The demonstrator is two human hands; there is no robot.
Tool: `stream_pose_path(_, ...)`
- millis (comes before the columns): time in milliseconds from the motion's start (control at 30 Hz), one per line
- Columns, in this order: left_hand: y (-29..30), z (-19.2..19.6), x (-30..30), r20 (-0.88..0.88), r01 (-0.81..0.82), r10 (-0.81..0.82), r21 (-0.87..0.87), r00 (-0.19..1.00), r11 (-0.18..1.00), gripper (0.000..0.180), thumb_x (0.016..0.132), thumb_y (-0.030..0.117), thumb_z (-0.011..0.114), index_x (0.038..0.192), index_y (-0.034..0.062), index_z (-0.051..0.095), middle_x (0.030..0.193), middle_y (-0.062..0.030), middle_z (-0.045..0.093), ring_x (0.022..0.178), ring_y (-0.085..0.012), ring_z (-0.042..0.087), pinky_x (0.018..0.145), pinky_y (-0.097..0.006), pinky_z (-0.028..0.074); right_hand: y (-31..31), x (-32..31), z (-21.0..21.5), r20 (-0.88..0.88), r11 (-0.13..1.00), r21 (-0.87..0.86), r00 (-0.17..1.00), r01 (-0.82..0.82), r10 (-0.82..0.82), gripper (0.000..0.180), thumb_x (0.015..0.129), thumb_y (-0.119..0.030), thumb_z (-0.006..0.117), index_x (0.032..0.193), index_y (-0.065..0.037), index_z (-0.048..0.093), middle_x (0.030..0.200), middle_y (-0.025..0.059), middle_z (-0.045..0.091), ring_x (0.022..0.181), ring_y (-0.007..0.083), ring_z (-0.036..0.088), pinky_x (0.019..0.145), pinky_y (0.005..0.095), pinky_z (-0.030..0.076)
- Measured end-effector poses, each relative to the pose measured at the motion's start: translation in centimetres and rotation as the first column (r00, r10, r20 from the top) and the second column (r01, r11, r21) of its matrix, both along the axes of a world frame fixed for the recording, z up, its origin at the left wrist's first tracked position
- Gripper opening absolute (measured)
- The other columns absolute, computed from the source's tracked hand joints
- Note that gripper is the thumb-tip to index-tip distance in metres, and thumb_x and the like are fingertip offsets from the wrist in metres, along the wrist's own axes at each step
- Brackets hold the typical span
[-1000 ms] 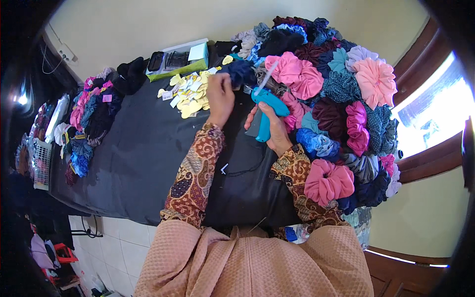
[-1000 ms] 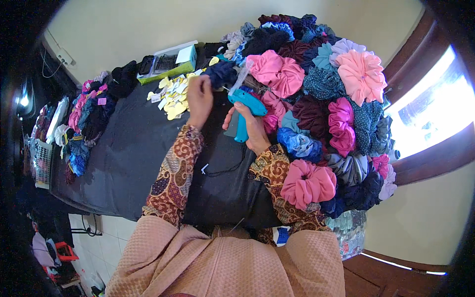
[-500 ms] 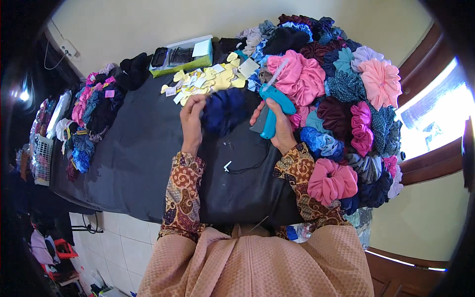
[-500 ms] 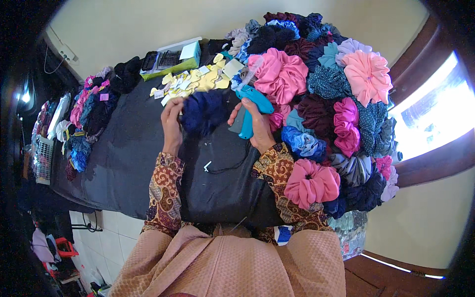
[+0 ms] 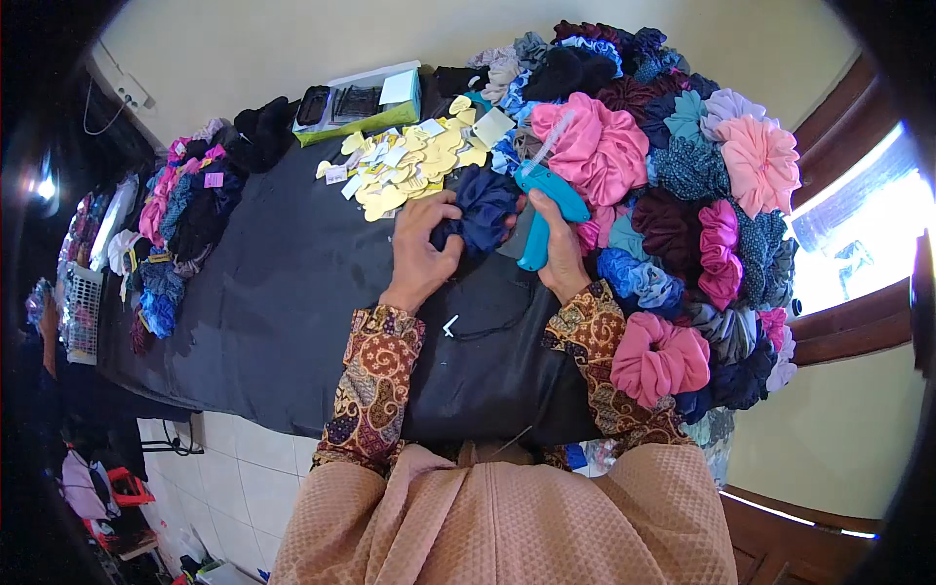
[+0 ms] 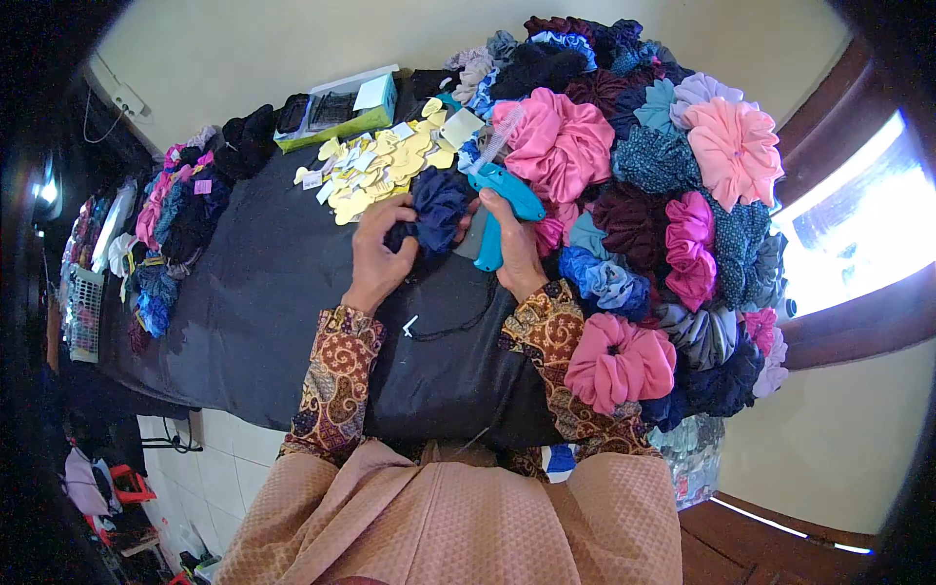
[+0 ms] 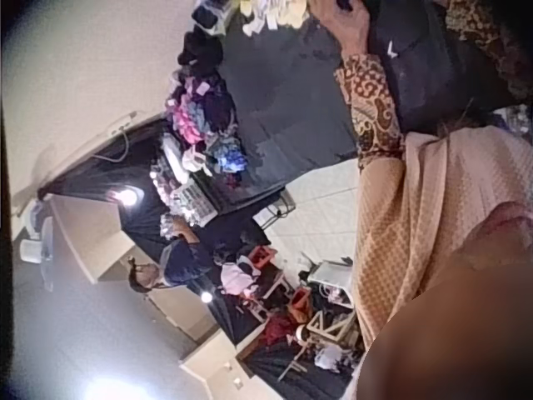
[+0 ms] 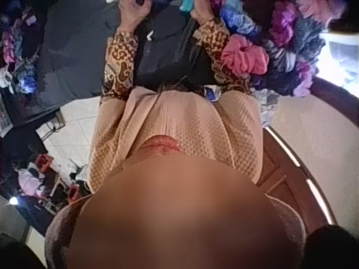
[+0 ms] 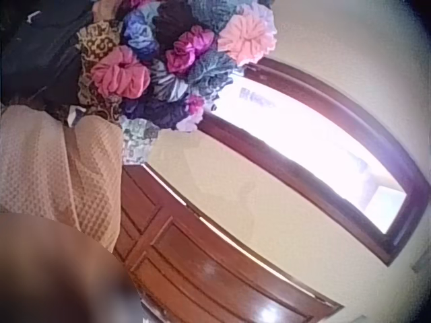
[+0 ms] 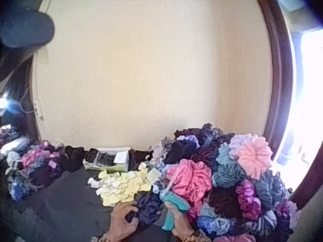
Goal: Gluing labels onto fabric scrunchies using a hot glue gun.
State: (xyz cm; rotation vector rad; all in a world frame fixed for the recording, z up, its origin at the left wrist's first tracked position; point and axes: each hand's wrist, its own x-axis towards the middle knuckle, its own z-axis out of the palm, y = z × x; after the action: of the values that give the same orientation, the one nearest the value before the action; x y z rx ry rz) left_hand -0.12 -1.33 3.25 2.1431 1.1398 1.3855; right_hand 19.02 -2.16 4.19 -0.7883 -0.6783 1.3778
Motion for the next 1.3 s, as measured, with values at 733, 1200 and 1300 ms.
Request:
stream_pose_path(733, 3.2, -3.0, -3.1, -0.132, -0.694, 0.694, 0.047, 0.708, 0.718, 0.017, 0.075, 0.021, 0.068, 0.088, 0.0100, 0.071, 0.099, -0.0057, 0.065, 0.106, -0.0289, 0.049, 0.092, -0.043, 0.035, -0.1, 0.2, 0.4, 0.107, 0.996, 0.083, 0.994, 0.006, -0.015, 0.031, 0.087, -0.032, 0.063, 0.089, -0.002, 0.057, 0.071, 0.0098, 0.060, 0.061, 0.0198, 0.062, 0.056, 0.0333, 0.053)
stream_pose_path(1200, 6.1, -3.0, -2.3, -0.245, -0.591, 0.635, 0.234, 0.732, 0.772, 0.029, 0.071, 0.019, 0.073, 0.099, 0.0140, 0.067, 0.122, -0.0086, 0.051, 0.119, -0.0316, 0.039, 0.097, -0.047, 0.027, 0.1, 0.2, -0.1, 0.173, 0.997, 0.066, 0.985, -0.026, 0.014, 0.027, 0.085, -0.031, 0.065, 0.085, -0.004, 0.061, 0.072, 0.0070, 0.061, 0.061, 0.0159, 0.059, 0.057, 0.0297, 0.049)
stream_pose_path(1300, 6.3, -2.8, -2.3, -0.217, -0.572, 0.600, 0.183, 0.770, 0.799, 0.022, 0.071, 0.013, 0.071, 0.093, 0.0140, 0.069, 0.120, -0.0078, 0.053, 0.118, -0.0311, 0.040, 0.096, -0.047, 0.028, 0.2, 0.3, -0.3, 0.167, 0.998, 0.053, 0.986, -0.025, 0.016, 0.027, 0.085, -0.030, 0.066, 0.087, -0.004, 0.062, 0.072, 0.0065, 0.061, 0.062, 0.0151, 0.059, 0.057, 0.0296, 0.048)
